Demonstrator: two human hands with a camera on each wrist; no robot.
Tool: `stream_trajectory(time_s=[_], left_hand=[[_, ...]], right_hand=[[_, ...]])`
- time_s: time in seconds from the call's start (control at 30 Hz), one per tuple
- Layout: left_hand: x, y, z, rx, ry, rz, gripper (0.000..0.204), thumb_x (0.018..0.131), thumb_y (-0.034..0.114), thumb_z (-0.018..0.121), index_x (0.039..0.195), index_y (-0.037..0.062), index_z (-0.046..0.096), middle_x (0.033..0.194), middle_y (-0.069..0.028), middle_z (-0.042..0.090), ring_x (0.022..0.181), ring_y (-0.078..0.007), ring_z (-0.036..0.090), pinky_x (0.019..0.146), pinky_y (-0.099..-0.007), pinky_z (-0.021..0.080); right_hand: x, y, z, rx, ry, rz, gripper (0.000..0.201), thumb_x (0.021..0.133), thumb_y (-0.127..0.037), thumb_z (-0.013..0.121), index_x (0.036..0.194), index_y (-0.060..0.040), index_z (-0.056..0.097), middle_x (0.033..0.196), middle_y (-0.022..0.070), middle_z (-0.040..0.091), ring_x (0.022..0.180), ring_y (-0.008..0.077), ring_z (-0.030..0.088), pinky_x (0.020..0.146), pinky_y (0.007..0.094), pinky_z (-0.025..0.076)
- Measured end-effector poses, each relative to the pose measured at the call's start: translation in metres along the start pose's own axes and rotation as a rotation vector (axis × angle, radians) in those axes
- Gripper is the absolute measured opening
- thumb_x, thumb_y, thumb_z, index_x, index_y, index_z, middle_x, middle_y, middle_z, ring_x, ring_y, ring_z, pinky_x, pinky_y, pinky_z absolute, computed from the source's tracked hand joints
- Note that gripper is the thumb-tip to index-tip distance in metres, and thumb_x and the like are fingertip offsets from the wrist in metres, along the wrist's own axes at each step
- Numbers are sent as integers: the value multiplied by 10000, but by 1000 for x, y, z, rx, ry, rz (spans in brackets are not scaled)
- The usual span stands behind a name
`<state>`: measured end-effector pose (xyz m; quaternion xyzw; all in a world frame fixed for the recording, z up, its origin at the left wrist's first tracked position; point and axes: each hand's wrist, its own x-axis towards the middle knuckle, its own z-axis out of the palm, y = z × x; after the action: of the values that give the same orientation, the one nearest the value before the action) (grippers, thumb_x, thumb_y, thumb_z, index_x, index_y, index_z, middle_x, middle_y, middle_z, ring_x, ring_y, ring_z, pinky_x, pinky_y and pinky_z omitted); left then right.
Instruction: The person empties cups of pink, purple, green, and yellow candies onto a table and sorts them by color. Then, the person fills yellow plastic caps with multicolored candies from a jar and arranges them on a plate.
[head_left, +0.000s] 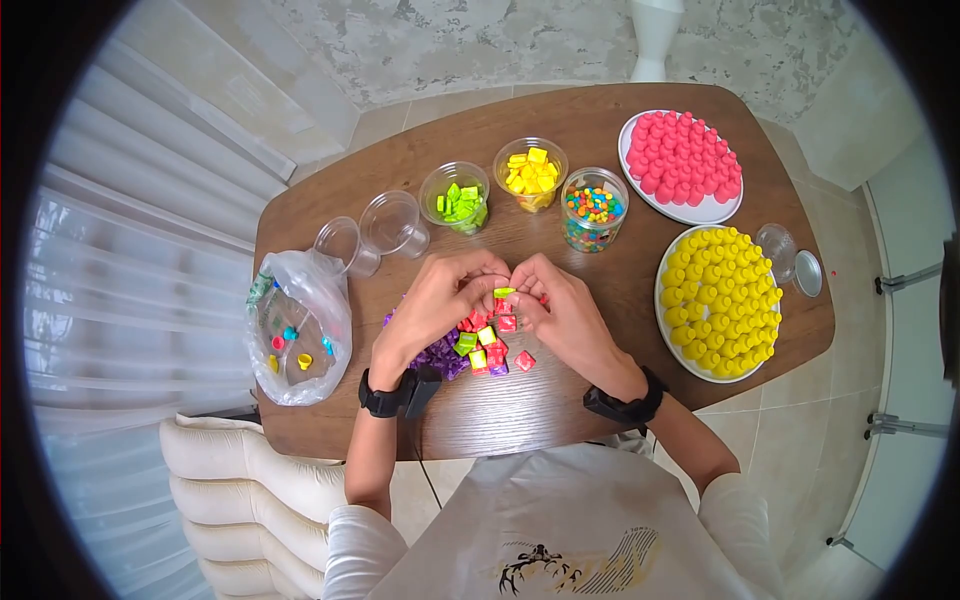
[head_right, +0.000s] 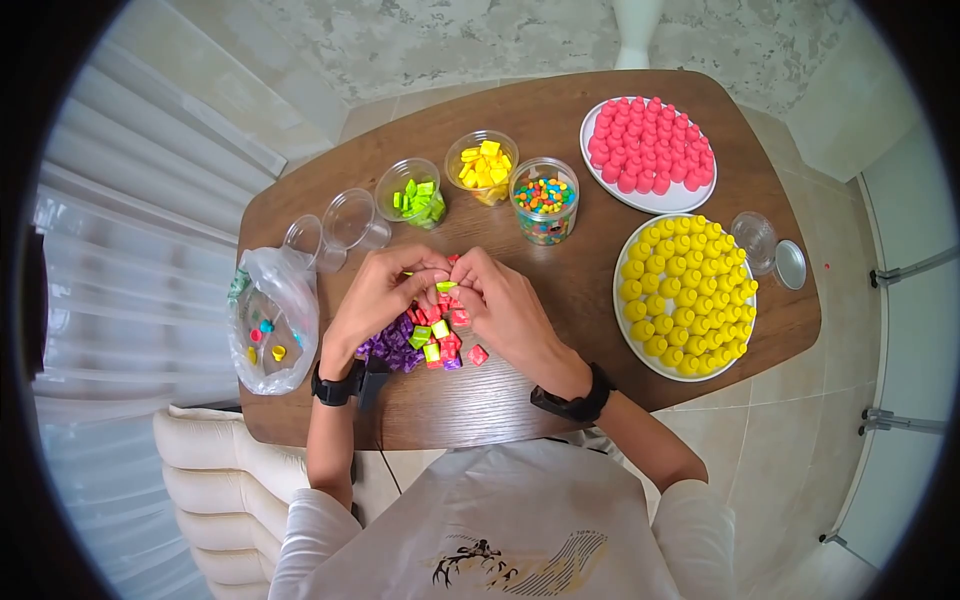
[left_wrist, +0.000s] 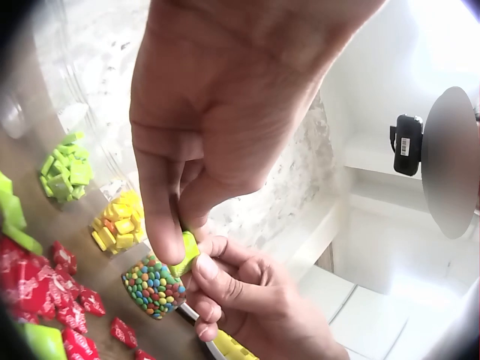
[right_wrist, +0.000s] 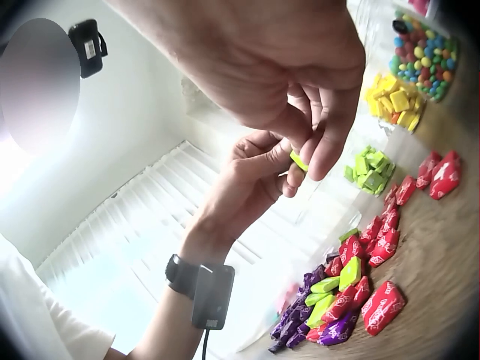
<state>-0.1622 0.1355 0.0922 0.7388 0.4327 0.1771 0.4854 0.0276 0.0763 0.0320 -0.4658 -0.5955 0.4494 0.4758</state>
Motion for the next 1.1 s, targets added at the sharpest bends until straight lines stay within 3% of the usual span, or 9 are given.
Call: stream_trajectory(time_s=[0.07,0.13,0.27,0.37,0.43,0.47,0.53,0.77,1.1], left_hand=[[0,3,-1,-13,11,37,142,958,27,698,1086,-34,714,890,-86,739,716,-131,685,661,-303,559],[1,5,1,211,41,273,133,953,4,695,1078,-37,718,894,-82,741,735,-133,692,681,-301,565],[4,-1,-2,51,-12,94,153,943,13,713,1086,-41,721,887,-82,737,735,-140,686,693,-296,557],[15,-4,-9,-20,154,18,185,946,20,715,1121,-40,718,844,-73,725,734,-144,688,692,-289,551],[30,-4,-17,-212,479,112,218,953,12,680,1167,-27,699,942,-94,730,739,-183,707,666,-288,569],[31,0,-17,-213,481,114,218,953,12,680,1167,-27,699,942,-94,730,739,-183,707,666,-288,569],[34,11,-17,71,700,181,287,965,30,679,1248,-15,668,1186,-111,662,820,-176,722,668,-281,589],[23,-6,-8,-12,589,128,302,985,33,677,1284,-1,652,1261,-84,602,831,-136,722,678,-269,568],[12,-16,-6,-88,481,75,166,995,40,663,1135,-30,721,1142,-66,680,806,-127,704,653,-254,548]], right_hand=[[0,0,0,17,21,7,131,953,21,640,1045,10,547,882,166,669,791,281,686,714,386,543],[1,5,0,66,45,39,125,959,15,637,1048,10,549,883,168,676,791,271,687,708,380,543],[0,3,-1,69,40,75,130,963,14,637,1060,5,551,877,163,678,783,272,687,703,377,543],[1,5,0,16,57,31,125,976,-24,638,1068,-7,556,883,162,686,795,311,699,709,400,546],[-1,5,1,-110,4,-1,135,984,-76,641,1070,-16,556,893,165,698,828,361,703,707,442,542],[-3,4,2,-112,4,-3,135,984,-76,641,1070,-16,556,893,165,698,828,361,703,707,442,542],[-6,3,6,-250,-95,-72,172,981,-131,656,1077,-30,556,939,161,690,832,394,691,701,489,533],[-22,23,29,-726,-279,-152,239,941,-144,690,1087,-5,562,1076,165,581,862,374,673,664,515,527],[-17,27,29,-765,-307,-147,287,941,-144,689,1114,27,537,1112,207,594,831,385,687,643,511,535]])
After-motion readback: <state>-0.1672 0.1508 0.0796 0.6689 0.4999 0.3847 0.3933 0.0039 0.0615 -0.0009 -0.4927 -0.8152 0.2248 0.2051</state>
